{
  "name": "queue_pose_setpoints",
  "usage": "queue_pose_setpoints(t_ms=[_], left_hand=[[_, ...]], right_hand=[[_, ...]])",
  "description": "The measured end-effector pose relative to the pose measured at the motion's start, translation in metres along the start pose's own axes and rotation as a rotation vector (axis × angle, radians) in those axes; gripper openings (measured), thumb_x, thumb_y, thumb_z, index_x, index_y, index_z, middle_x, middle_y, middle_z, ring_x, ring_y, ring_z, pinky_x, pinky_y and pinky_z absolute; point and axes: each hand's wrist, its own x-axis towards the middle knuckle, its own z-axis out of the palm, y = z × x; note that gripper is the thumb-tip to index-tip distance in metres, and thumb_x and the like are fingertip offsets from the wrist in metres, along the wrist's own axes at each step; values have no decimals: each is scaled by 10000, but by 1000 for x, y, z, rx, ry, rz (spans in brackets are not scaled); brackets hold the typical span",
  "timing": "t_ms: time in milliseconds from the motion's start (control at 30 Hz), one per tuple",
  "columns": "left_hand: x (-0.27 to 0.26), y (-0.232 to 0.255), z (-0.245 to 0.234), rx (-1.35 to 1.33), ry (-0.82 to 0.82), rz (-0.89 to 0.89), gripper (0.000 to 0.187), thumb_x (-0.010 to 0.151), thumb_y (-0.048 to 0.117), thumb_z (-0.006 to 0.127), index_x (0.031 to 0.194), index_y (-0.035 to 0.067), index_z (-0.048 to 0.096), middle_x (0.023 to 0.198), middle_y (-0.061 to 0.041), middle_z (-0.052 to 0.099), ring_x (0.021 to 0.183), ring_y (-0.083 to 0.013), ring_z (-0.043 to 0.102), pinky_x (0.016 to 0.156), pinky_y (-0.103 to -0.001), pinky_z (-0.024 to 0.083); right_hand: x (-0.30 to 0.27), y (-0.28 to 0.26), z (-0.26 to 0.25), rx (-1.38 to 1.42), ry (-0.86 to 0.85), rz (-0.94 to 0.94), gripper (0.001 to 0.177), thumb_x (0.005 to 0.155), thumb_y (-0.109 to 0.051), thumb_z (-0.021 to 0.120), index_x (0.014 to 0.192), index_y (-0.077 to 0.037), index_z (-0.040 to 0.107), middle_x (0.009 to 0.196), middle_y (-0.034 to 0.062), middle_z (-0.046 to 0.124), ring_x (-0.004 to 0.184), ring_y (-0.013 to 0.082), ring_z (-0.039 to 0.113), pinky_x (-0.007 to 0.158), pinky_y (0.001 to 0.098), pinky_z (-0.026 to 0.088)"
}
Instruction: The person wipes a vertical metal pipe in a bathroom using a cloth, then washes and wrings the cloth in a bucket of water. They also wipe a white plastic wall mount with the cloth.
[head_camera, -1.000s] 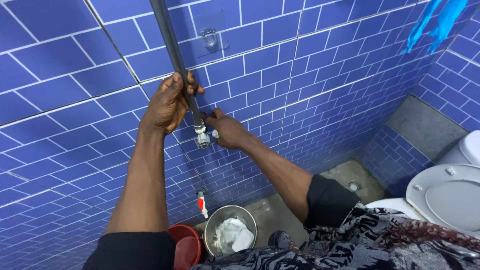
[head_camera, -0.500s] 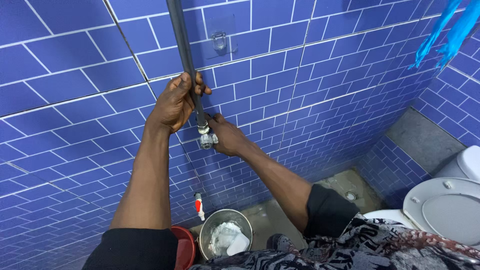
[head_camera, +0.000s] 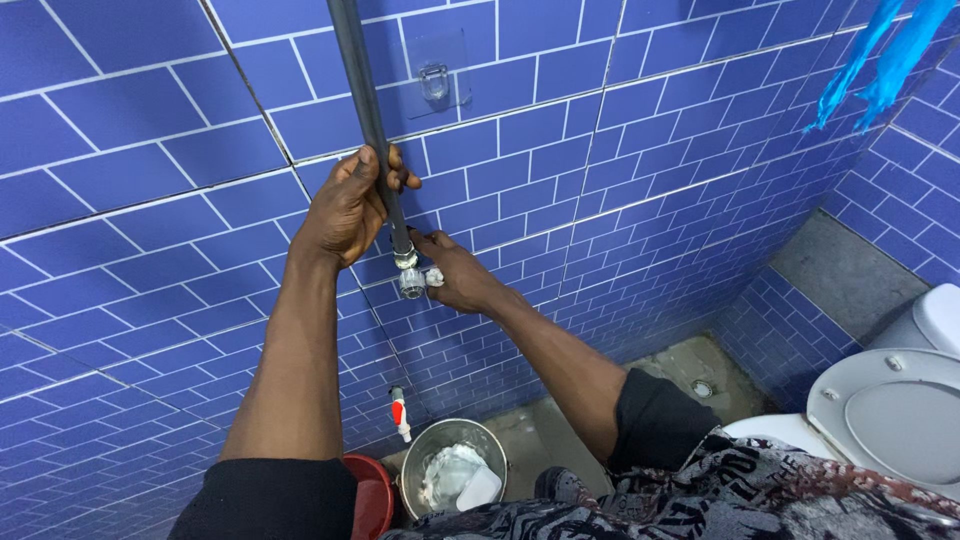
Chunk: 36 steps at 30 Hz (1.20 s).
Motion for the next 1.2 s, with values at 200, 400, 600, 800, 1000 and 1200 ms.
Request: queue_pose_setpoints(t_ms=[200, 400, 600, 800, 1000, 1200], left_hand=[[-1, 1, 0, -20, -11, -2, 382, 913, 479, 521, 949, 104, 584, 753, 5, 546, 934, -204, 621, 960, -346, 485], [0, 0, -1, 9, -30, 31, 377, 927, 480, 514, 939, 109, 585, 745, 7, 549, 936, -206, 624, 970, -363, 488], [-1, 1, -1, 0, -38, 17, 387, 924, 493, 521, 948, 112, 586, 754, 7, 563, 963, -210, 625, 970, -364, 476], [-1, 0, -1, -10, -22, -7, 372, 916, 486, 543, 958, 119, 588, 771, 14, 561, 976, -203, 626, 964, -388, 476], [-1, -1, 0, 7, 13, 4, 357, 936, 468, 573, 963, 112, 584, 775, 11, 552, 977, -206, 626, 952, -371, 453], [-2, -2, 4, 14, 45, 14, 333, 891, 435, 620, 961, 110, 600, 801, -6, 598, 981, -202, 637, 988, -378, 472]], right_hand=[[-8, 3, 0, 134, -46, 205, 776, 714, -6, 600, 1430, -123, 324, 1332, 123, 440, 1134, 307, 579, 874, 362, 571], [-6, 21, 10, 93, -22, 126, 804, 713, 11, 652, 1427, -83, 294, 1418, 146, 353, 1272, 325, 429, 1005, 374, 447], [-2, 35, 15, 110, -46, 153, 785, 737, 4, 644, 1428, -81, 279, 1426, 148, 346, 1288, 319, 408, 1022, 372, 454], [-11, 47, 17, 116, 6, 205, 621, 751, 15, 640, 1335, -68, 446, 1292, 125, 527, 1212, 262, 504, 986, 347, 465], [-24, 59, 23, 304, 79, 210, 525, 736, -2, 655, 1248, -41, 542, 1185, 108, 616, 1090, 217, 618, 905, 318, 527], [-36, 58, 21, 288, 84, 301, 496, 744, -4, 650, 1228, -62, 562, 1172, 97, 635, 1081, 204, 623, 911, 321, 521]])
